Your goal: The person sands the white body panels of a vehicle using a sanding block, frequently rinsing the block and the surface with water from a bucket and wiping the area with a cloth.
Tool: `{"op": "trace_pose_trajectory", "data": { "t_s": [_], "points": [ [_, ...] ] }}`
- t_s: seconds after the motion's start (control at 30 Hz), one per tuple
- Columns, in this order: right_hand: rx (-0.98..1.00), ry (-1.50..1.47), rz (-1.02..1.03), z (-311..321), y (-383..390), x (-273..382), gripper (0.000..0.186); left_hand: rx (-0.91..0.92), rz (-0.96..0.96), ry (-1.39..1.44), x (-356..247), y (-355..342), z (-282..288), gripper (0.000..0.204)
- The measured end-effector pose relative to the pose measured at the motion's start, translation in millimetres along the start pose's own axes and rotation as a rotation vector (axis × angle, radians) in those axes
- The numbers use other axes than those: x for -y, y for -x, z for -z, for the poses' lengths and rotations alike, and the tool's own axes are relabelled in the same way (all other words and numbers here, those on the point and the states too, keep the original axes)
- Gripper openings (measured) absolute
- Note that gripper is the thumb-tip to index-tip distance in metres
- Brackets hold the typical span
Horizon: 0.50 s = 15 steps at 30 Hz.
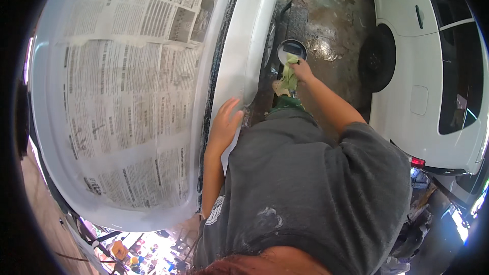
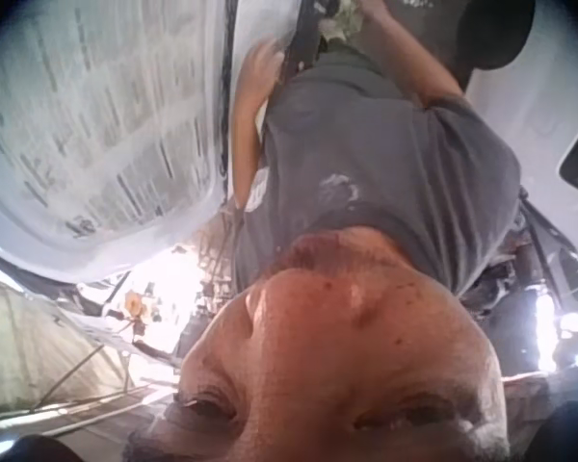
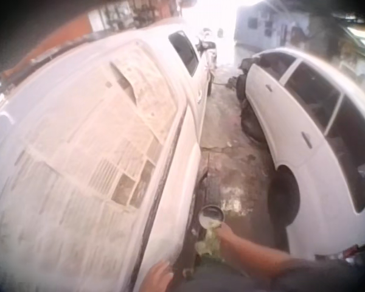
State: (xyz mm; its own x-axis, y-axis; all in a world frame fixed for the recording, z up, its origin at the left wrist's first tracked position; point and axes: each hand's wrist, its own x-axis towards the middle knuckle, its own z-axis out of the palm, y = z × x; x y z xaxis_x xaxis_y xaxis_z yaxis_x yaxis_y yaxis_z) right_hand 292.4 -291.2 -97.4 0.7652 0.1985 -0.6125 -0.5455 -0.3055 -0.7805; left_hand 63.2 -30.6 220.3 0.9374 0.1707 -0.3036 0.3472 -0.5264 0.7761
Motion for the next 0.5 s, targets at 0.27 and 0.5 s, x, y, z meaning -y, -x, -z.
{"op": "trace_pose_trajectory", "data": {
  "t_s": [0.27,0.5],
  "points": [
    [-0.008,-0.088,-0.116,14,-44,34,0.03,-0.078,0.128,0.025,18,18,8,0.042],
    [0.439,-0.226,-0.191,-25,81,182,0.018,-0.113,0.094,0.257,-4,-17,16,0.04]
  ]
}}
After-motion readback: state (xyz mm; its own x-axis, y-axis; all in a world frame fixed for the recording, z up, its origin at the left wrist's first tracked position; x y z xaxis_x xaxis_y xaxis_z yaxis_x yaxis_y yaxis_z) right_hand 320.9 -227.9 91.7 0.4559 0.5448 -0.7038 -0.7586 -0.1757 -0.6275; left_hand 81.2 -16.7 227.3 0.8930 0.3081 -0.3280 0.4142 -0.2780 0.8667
